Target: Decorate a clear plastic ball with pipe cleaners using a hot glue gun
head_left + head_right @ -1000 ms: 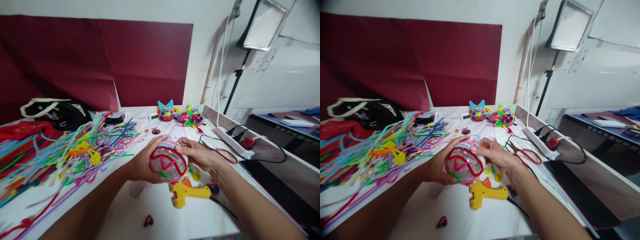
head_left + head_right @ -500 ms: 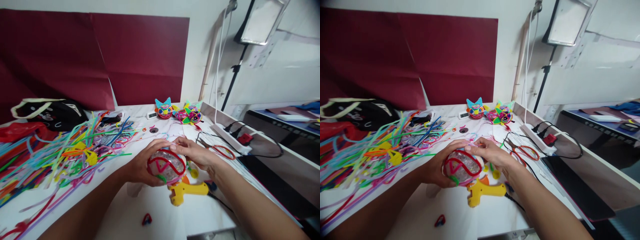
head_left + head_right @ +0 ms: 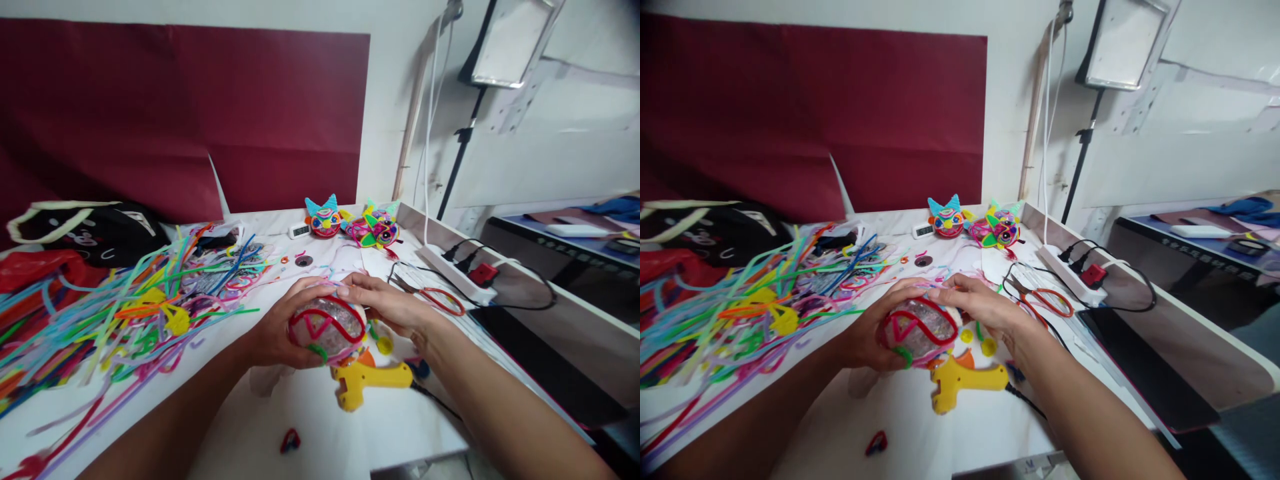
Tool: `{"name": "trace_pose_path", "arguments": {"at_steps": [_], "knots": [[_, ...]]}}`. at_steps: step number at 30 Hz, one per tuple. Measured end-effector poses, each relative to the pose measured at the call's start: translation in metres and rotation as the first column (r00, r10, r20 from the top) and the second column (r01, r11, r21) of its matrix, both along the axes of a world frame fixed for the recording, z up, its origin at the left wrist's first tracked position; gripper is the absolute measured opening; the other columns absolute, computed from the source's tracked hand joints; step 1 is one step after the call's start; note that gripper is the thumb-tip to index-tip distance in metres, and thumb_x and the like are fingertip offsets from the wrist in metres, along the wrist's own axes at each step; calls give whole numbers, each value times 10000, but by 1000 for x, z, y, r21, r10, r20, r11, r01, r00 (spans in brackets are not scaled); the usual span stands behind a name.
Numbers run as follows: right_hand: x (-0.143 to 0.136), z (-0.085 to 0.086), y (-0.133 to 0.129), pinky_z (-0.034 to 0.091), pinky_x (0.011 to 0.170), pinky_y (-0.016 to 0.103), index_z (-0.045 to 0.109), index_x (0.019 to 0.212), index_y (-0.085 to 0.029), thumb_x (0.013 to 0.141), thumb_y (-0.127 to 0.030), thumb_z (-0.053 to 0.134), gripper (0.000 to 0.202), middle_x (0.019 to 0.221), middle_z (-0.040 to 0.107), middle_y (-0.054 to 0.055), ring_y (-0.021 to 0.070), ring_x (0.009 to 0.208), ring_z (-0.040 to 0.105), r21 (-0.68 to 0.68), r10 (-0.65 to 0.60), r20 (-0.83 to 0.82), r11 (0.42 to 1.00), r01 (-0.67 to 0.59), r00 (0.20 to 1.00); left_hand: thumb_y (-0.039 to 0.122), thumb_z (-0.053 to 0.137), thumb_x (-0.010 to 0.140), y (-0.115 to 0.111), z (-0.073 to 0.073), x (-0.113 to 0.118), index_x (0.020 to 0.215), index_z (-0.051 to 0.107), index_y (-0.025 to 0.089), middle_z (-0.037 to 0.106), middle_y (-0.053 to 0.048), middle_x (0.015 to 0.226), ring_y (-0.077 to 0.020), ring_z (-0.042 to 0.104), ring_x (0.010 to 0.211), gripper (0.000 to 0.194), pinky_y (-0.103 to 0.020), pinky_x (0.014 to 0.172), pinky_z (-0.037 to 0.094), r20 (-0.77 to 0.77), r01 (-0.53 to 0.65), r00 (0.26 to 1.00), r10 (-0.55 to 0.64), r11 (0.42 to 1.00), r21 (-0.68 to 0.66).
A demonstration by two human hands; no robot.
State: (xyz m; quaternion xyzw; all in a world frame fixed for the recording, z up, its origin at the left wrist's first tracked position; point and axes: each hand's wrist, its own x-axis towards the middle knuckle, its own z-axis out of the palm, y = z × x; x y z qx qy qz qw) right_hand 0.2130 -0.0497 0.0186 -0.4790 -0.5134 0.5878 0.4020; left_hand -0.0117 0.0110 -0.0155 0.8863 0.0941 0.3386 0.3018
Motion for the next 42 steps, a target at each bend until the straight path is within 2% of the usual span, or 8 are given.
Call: {"name": "trace_pose_path", "arguments": {"at_steps": [7,11,14,20,25,29,33,42], "knots": [[0,-4,2,411,633,244,589,864,-219,730,-584,742,418,780,548,-35,130,723,514,48,15,-51,999,-13,999,502,878,553,2,2,-3,1341,551,292,493,-110,1392,-383,446,1313,878,-506,1098,377,72,-36,996,54,973,-227],[2,3,0,440,669,274,614,924,-206,809,-649,618,457,812,564,-13,150,757,538,174,-11,52,985,2,999,497,865,594,4,1,-6,1361,495,308,566,-98,1329,-328,598,1158,872,-399,917,517,196,98,980,18,819,-566],[9,11,-8,448,712,296,627,898,-183,847,-620,576,443,832,619,17,170,789,567,320,-106,246,947,22,963,479,881,571,6,0,-8,1366,481,297,591,-99,1305,-311,612,1144,908,-359,908,513,292,158,955,53,743,-650],[20,11,-53,472,765,351,684,952,-217,849,-393,599,221,936,704,52,223,838,640,263,-66,772,939,-223,632,486,878,535,4,3,-9,1390,446,275,566,-131,1339,-348,615,1136,980,-439,934,512,361,191,926,109,689,-700],[13,-9,-82,468,962,439,604,1259,-247,799,-220,606,461,1265,631,117,313,1158,598,162,51,912,867,-472,406,490,882,530,2,3,-8,1402,433,278,525,-140,1394,-377,559,1228,1004,-478,989,487,363,206,926,102,671,-712],[2,-21,-81,504,912,482,597,1267,-204,747,-78,546,537,1289,596,159,333,1098,628,107,31,964,865,-491,265,488,887,530,2,1,-8,1431,409,286,522,-147,1403,-383,549,1242,1040,-486,1004,477,360,219,930,80,666,-713],[-7,-28,-77,496,936,514,553,1314,-148,693,-53,573,628,1342,549,191,344,1075,629,95,13,977,864,-494,211,484,892,523,3,1,-9,1434,413,277,513,-150,1414,-387,536,1258,1050,-481,1009,476,350,209,933,81,670,-712],[-11,-28,-78,492,969,494,602,1271,-130,818,-128,472,471,1212,613,178,327,1066,609,205,-71,957,852,-482,281,533,891,507,4,2,-11,1449,399,283,484,-151,1439,-394,518,1277,1092,-460,978,500,333,156,935,124,700,-697]]}}
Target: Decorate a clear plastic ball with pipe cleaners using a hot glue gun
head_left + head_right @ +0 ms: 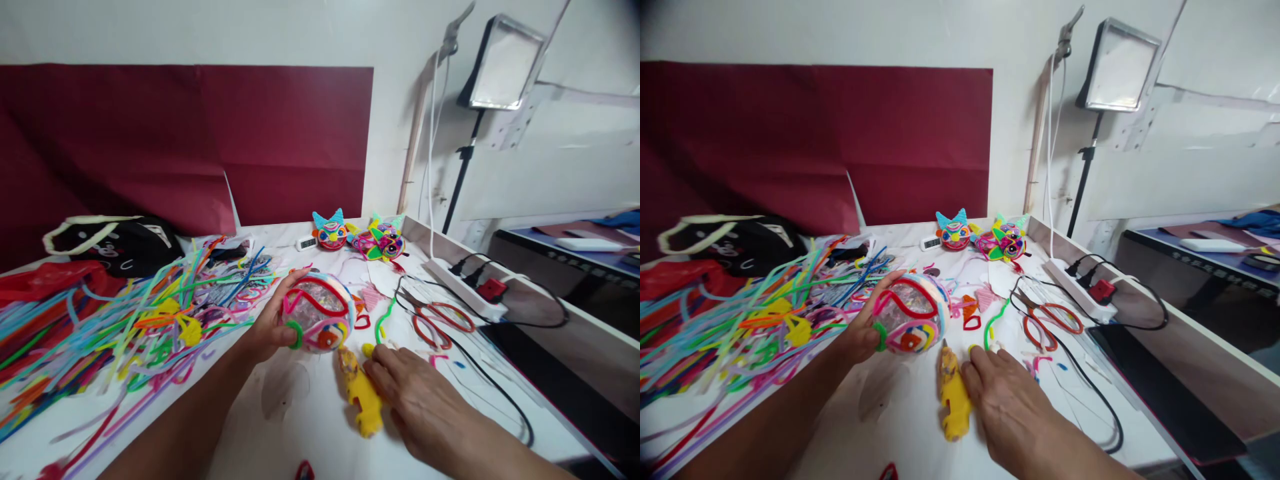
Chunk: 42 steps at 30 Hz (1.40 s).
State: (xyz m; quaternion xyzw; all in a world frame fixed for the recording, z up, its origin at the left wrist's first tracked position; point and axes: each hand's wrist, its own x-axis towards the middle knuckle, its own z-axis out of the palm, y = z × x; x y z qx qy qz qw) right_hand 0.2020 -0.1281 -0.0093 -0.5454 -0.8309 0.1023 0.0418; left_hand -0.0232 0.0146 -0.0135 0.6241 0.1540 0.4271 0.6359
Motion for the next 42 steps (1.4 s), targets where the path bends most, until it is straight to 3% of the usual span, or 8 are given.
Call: {"name": "trace_pose_path", "arguments": {"at_steps": [6,12,19,26,29,33,37,42], "knots": [[45,16,-35,576,894,388,629,1247,-294,716,-91,575,572,1284,633,104,311,1103,649,67,47,-173,997,-36,984,568,875,526,2,-1,-1,1451,395,309,523,-134,1408,-362,586,1199,1074,-439,964,501,-28,-1,1000,3,999,53],[66,9,-41,574,898,371,544,1338,-362,884,-273,563,463,1305,625,85,303,1162,625,230,75,-328,973,3,942,517,893,529,2,-5,2,1441,407,321,564,-122,1357,-337,622,1137,1052,-403,911,521,-34,8,999,-7,999,48],[51,14,-12,537,854,379,622,1044,-259,888,-295,523,188,1095,653,90,260,988,635,30,7,-612,999,14,790,488,907,488,6,-2,4,1443,413,301,558,-102,1357,-331,604,1151,1091,-362,881,536,19,-147,989,146,989,19],[60,13,-16,522,869,403,656,1070,-297,848,-252,587,237,985,696,56,271,965,651,-236,-54,-749,953,-189,661,498,889,522,9,-2,6,1463,374,307,561,-98,1353,-342,582,1198,1090,-389,927,532,22,-148,989,147,988,53],[63,22,-16,533,843,403,673,1019,-272,885,-351,591,176,956,694,74,263,904,670,-234,-81,-829,949,-212,553,516,887,533,10,-3,4,1432,427,310,536,-92,1383,-338,570,1210,1030,-379,941,520,17,-161,987,161,982,99],[69,32,-8,547,793,412,648,1084,-268,886,-575,560,376,991,683,100,257,838,672,-217,-132,-898,963,-162,420,505,891,538,9,-2,-1,1426,449,301,524,-104,1398,-339,567,1202,1012,-371,926,520,-66,-118,989,136,967,227],[73,38,6,544,670,392,659,1130,-250,836,-676,563,526,941,671,117,274,827,648,-200,-120,-903,967,-157,413,528,879,537,10,6,-6,1417,470,271,448,-127,1475,-403,442,1332,1004,-489,1086,404,-138,-121,970,199,892,436],[65,52,24,545,622,368,631,1202,-236,873,-581,580,480,994,655,122,242,787,629,-203,-132,-902,970,-135,411,549,813,640,16,20,-19,1445,424,308,446,-120,1467,-408,365,1384,925,-564,1172,246,-143,-108,956,255,763,637]]}}
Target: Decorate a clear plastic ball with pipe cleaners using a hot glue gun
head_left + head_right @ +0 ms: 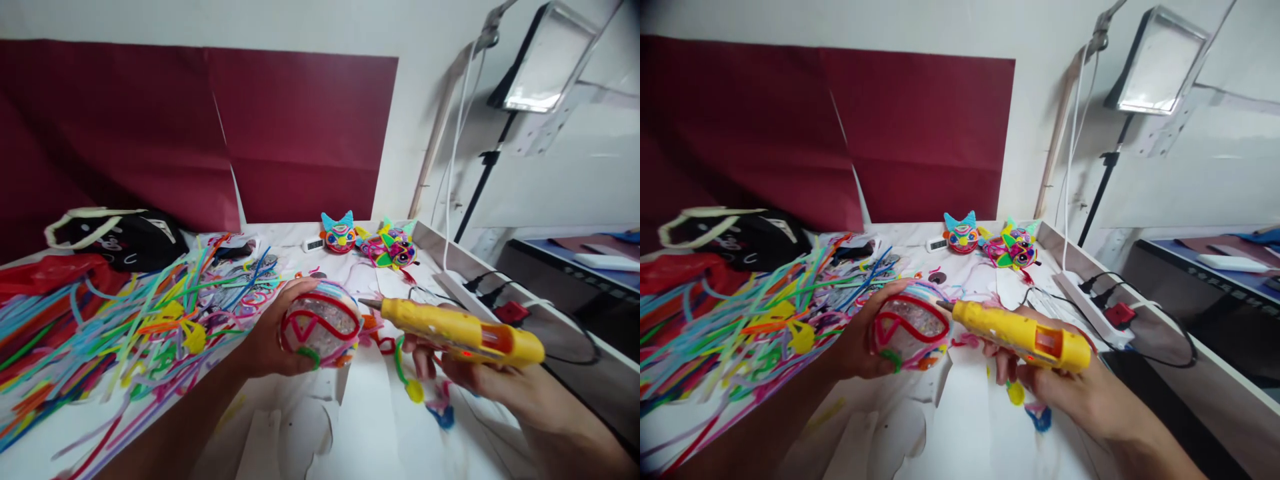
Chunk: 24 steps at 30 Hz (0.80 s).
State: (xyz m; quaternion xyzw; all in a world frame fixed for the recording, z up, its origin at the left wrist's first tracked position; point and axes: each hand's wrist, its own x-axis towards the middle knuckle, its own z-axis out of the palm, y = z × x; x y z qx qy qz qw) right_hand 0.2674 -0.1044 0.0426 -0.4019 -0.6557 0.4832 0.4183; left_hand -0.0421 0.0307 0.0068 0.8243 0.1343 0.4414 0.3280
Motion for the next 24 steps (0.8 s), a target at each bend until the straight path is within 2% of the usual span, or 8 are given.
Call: {"name": "trace_pose_path", "arguments": {"at_steps": [2,5,9,14,17,24], "knots": [[-6,8,8,548,629,350,645,1147,-242,886,-550,575,410,1001,656,114,237,806,632,11,-2,13,1000,2,1000,543,810,651,4,3,-6,1451,415,313,446,-119,1464,-408,366,1384,921,-559,1170,261,-6,-18,1000,18,999,41],[-15,17,18,541,614,309,658,1006,-234,885,-476,587,279,909,658,84,209,756,620,36,4,81,999,-7,997,560,812,640,9,4,-10,1459,405,318,436,-113,1478,-413,375,1384,946,-565,1160,288,4,-32,999,32,998,47],[-21,20,26,511,547,248,650,946,-219,848,-317,609,145,886,643,64,177,714,609,91,-31,172,996,15,985,603,787,638,17,2,-8,1468,390,341,433,-98,1497,-426,394,1374,957,-612,1141,310,-2,-7,1000,7,999,39],[-22,15,28,514,498,230,650,1102,-215,837,-292,608,279,876,621,48,135,604,586,24,-49,170,999,46,984,611,760,649,23,-4,-2,1472,372,369,456,-84,1464,-437,387,1374,941,-670,1131,298,2,42,999,-42,997,58],[-23,12,30,518,481,225,648,1121,-216,858,-329,596,292,878,611,46,135,604,592,-26,-43,170,998,48,984,602,762,644,25,-8,0,1475,362,369,439,-85,1464,-438,390,1369,952,-670,1115,333,3,48,999,-49,998,46],[-24,7,29,511,481,236,620,1169,-209,871,-348,569,332,922,634,66,149,634,584,-28,-69,214,997,77,974,541,784,634,24,-13,5,1466,350,336,413,-111,1468,-436,390,1359,960,-669,1107,339,-41,59,998,-56,997,59]]}}
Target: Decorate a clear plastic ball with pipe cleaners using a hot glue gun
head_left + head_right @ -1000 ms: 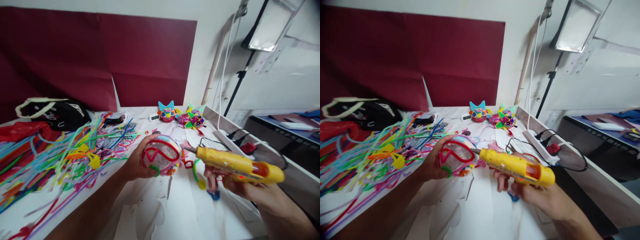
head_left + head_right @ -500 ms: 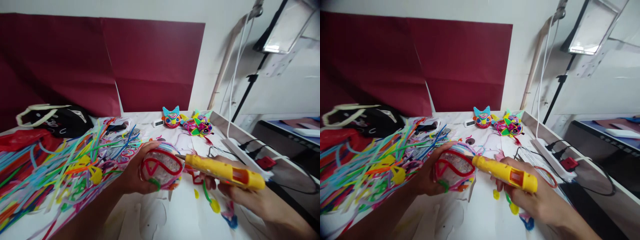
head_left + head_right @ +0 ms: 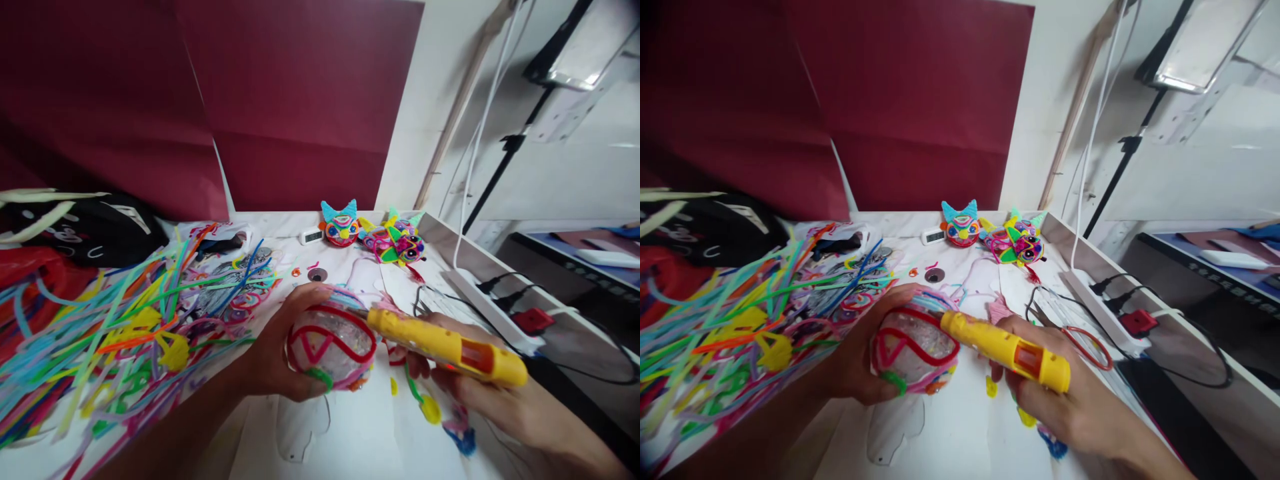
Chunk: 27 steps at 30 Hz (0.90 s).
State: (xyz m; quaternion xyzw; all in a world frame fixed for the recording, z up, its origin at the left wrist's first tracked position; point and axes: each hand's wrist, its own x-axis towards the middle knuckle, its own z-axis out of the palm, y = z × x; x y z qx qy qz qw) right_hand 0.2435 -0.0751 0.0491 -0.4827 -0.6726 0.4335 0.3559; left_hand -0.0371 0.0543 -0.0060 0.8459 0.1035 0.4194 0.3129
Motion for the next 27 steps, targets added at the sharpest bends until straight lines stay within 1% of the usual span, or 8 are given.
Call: {"name": "trace_pose_path", "arguments": {"at_steps": [3,6,10,13,15,18,22,27], "knots": [[3,-6,-3,493,473,234,614,1161,-236,861,-338,568,320,923,628,49,140,615,571,-14,-11,13,1000,11,1000,468,814,609,-3,3,4,1457,354,329,428,-118,1450,-435,399,1346,974,-659,1100,349,-21,-8,1000,9,998,54],[4,-10,-5,470,470,242,606,1121,-244,874,-346,546,273,869,612,31,130,571,553,-8,-26,30,1000,26,999,433,836,578,-6,5,6,1450,368,323,429,-121,1445,-426,415,1335,995,-621,1079,392,-23,-16,1000,18,997,71],[-1,-4,-5,472,546,270,592,987,-222,884,-328,531,160,814,585,32,153,632,557,84,-28,121,996,17,992,438,833,576,-8,5,9,1435,394,315,424,-119,1450,-409,402,1353,973,-582,1082,402,-39,-31,999,34,996,86],[-4,1,-5,470,599,289,569,930,-218,886,-281,509,98,818,585,28,159,666,546,136,-15,190,991,-11,982,400,838,554,-9,4,10,1435,388,326,431,-111,1438,-399,401,1354,992,-569,1085,403,-53,-40,998,46,992,117],[-5,2,-6,454,578,282,545,889,-220,877,-248,501,54,814,576,21,155,661,539,131,-8,194,991,-18,981,367,846,531,-10,4,10,1437,384,326,417,-111,1447,-398,407,1352,1018,-562,1085,409,-72,-49,996,59,990,136],[-7,1,-7,431,550,268,519,866,-226,860,-215,506,18,810,566,13,156,675,544,88,-9,192,996,-8,981,341,844,518,-12,4,11,1436,386,329,399,-108,1465,-394,410,1354,1026,-550,1076,428,-91,-64,993,78,987,150],[-7,0,-10,420,579,277,514,861,-230,852,-195,507,36,812,568,10,168,726,552,68,-34,220,997,20,975,347,838,529,-12,3,11,1432,386,332,389,-111,1470,-382,412,1353,1009,-545,1059,448,-110,-77,989,96,983,168],[-4,-2,-12,409,629,306,520,874,-235,854,-187,492,60,816,564,4,171,707,528,85,-46,268,996,24,962,353,830,541,-12,4,11,1418,399,330,403,-105,1466,-380,423,1347,977,-532,1049,454,-110,-89,988,109,981,172]]}}
